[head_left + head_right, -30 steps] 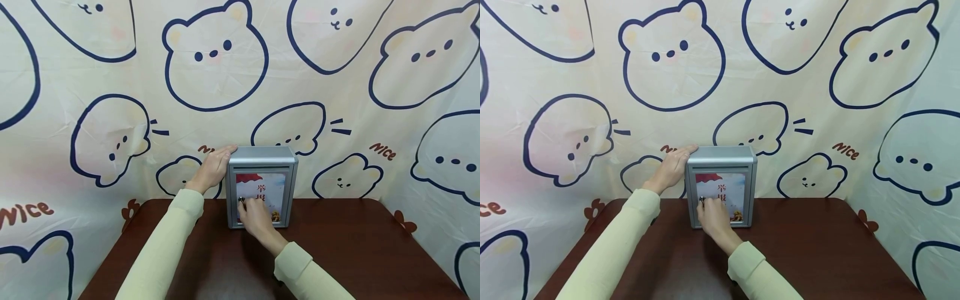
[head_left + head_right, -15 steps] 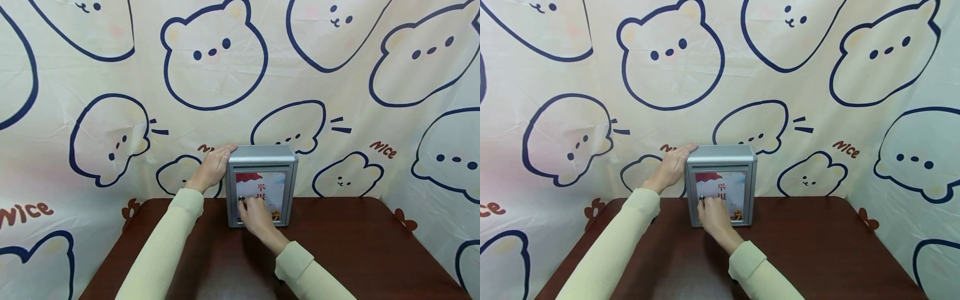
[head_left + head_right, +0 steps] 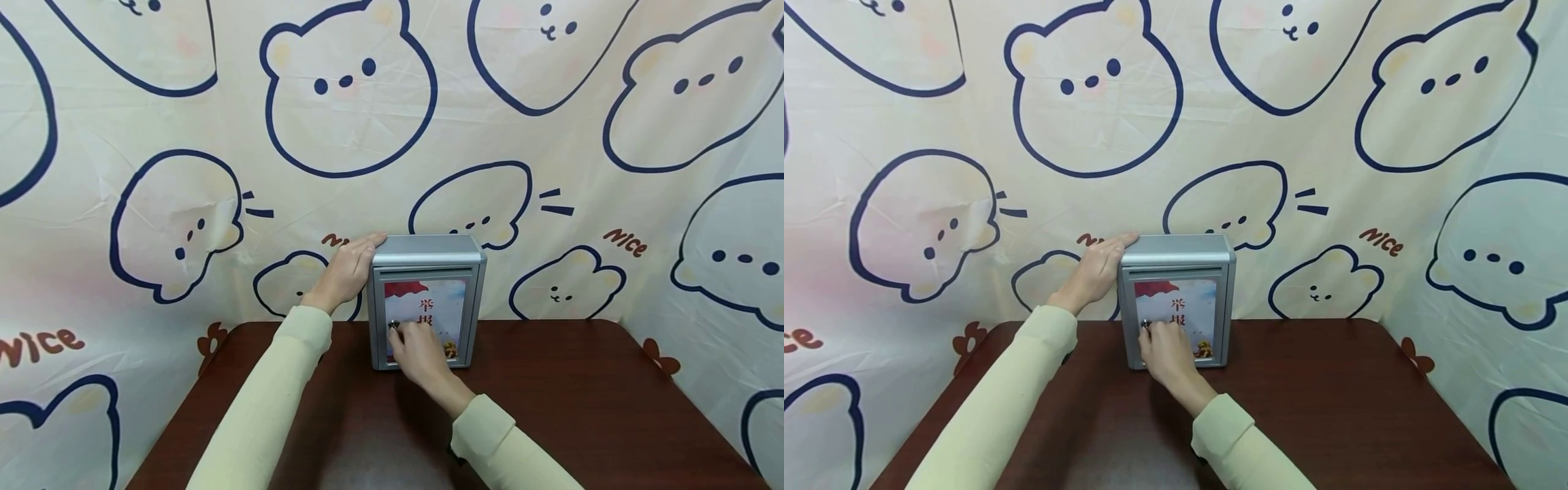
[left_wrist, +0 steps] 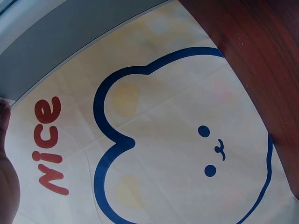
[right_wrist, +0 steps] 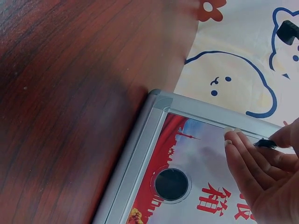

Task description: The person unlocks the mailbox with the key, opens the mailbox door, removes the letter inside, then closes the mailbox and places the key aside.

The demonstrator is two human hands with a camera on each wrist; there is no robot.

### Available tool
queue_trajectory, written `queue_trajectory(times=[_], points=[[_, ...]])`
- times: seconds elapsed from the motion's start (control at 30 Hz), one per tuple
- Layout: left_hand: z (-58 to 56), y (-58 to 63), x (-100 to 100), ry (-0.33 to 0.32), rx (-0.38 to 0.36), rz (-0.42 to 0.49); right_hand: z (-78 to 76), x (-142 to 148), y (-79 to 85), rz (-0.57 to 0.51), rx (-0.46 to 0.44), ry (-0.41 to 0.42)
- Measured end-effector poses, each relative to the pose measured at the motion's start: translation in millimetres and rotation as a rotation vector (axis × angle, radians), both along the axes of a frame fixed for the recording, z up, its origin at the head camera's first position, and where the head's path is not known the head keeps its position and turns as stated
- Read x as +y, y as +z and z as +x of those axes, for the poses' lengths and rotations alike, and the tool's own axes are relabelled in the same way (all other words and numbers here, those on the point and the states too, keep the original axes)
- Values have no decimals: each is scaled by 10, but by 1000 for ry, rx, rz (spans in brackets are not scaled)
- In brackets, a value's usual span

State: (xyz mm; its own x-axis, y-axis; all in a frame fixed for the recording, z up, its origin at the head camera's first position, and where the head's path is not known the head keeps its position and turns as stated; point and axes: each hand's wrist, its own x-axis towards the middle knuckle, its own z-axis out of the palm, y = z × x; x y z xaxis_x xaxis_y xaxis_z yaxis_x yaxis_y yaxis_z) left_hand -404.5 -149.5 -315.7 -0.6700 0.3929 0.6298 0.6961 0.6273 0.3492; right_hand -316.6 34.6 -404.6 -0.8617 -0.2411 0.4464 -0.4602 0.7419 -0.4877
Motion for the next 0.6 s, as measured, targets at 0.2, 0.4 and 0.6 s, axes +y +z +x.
queue_trajectory(times=[0.2, 0.4, 0.6], points=[[12, 6, 3, -3, -12, -2, 20, 7, 5, 0, 0, 4], [15, 6, -1, -3, -2, -6, 39, 12, 10, 3, -10, 8], [14, 15, -6, 4, -2, -14, 52, 18, 19, 11, -12, 6]])
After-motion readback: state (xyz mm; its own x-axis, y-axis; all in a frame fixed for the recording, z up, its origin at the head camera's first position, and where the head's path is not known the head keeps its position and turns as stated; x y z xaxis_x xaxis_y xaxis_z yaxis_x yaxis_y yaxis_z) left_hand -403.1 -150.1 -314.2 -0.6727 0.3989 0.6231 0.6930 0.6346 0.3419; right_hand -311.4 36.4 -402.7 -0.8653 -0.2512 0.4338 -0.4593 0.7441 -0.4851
